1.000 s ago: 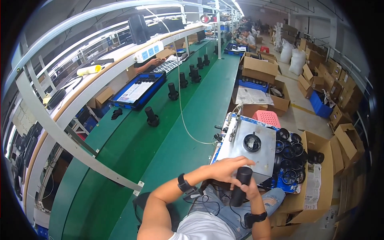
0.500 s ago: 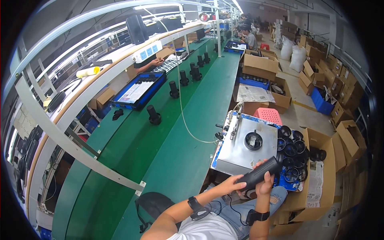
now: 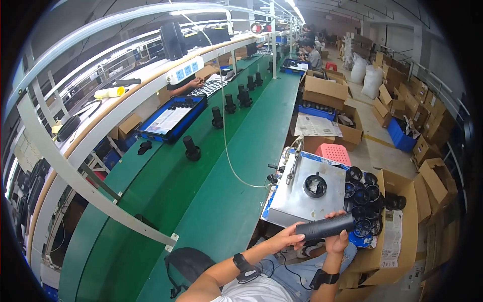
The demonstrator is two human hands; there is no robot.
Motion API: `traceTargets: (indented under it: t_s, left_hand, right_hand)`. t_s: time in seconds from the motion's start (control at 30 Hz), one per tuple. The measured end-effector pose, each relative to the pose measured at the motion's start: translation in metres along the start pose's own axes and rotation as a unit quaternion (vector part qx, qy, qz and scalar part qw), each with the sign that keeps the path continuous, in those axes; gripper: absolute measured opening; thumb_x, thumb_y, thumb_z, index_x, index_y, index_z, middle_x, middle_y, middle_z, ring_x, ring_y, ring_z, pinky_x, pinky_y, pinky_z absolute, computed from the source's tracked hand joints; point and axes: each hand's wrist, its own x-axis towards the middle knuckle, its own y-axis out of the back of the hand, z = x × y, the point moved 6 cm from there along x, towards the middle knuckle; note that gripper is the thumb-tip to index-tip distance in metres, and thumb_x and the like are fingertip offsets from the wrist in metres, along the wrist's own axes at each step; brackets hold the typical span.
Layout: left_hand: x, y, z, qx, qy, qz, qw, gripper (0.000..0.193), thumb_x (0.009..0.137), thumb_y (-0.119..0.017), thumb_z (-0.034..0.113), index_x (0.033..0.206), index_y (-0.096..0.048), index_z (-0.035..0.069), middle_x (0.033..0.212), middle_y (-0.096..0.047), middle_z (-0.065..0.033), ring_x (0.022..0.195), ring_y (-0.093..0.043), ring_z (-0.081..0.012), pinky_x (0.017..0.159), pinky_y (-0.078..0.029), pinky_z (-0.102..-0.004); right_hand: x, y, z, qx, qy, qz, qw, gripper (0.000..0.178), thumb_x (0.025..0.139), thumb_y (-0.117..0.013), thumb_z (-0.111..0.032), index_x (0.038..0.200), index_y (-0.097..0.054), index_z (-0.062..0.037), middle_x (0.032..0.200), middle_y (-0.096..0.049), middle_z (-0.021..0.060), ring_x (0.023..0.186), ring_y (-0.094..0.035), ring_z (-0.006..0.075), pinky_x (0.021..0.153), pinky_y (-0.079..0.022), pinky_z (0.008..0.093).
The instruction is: Manually assembling circular electronic components using a specialized press machine on a production line.
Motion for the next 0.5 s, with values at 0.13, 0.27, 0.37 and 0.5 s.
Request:
traceTargets:
  t_s: [0.13,0.27,0.37,0.5]
  left_hand:
    - [0.011,-0.005,0.035,0.286,-0.146,0.085,0.943,0.065,0.085,-0.07,0.016,0.139,-0.036,0.003,0.093,-0.058,-0.0086,0.076,-0.056,-0.0158,0.068,-0.046,-0.0274]
    - [0.016,-0.026,0.077,0.5,-0.245,0.127,0.821,0.07,0.081,-0.073,0.015,0.139,-0.036,0.0,0.108,-0.056,-0.0129,0.096,-0.056,-0.0187,0.079,-0.047,-0.0303]
    - [0.027,-0.027,0.078,0.287,-0.206,0.119,0.928,0.067,0.081,-0.072,0.013,0.138,-0.039,0.004,0.117,-0.054,-0.0114,0.094,-0.057,-0.014,0.073,-0.046,-0.0265]
    - [0.031,-0.024,0.069,0.319,-0.231,0.106,0.913,0.07,0.077,-0.076,0.008,0.137,-0.039,0.004,0.118,-0.054,-0.011,0.094,-0.056,-0.0127,0.073,-0.046,-0.026]
  right_hand:
    - [0.011,0.014,0.0,0.031,0.001,0.109,0.994,0.059,0.085,-0.065,-0.033,0.129,-0.04,-0.0038,0.116,-0.051,0.0128,0.114,-0.049,0.0259,0.106,-0.035,0.0405]
    - [0.033,0.017,-0.002,0.13,0.024,0.125,0.983,0.056,0.09,-0.058,-0.028,0.136,-0.039,-0.0011,0.127,-0.049,0.0131,0.122,-0.046,0.028,0.111,-0.031,0.0422]
    - [0.048,-0.007,-0.017,0.176,0.071,0.01,0.982,0.058,0.082,-0.062,-0.016,0.132,-0.036,-0.0038,0.124,-0.045,0.0107,0.122,-0.043,0.0267,0.112,-0.03,0.041]
    - [0.046,-0.015,-0.026,0.185,0.099,-0.016,0.978,0.065,0.077,-0.067,-0.012,0.132,-0.033,-0.006,0.121,-0.043,0.0087,0.123,-0.042,0.0258,0.113,-0.029,0.0408]
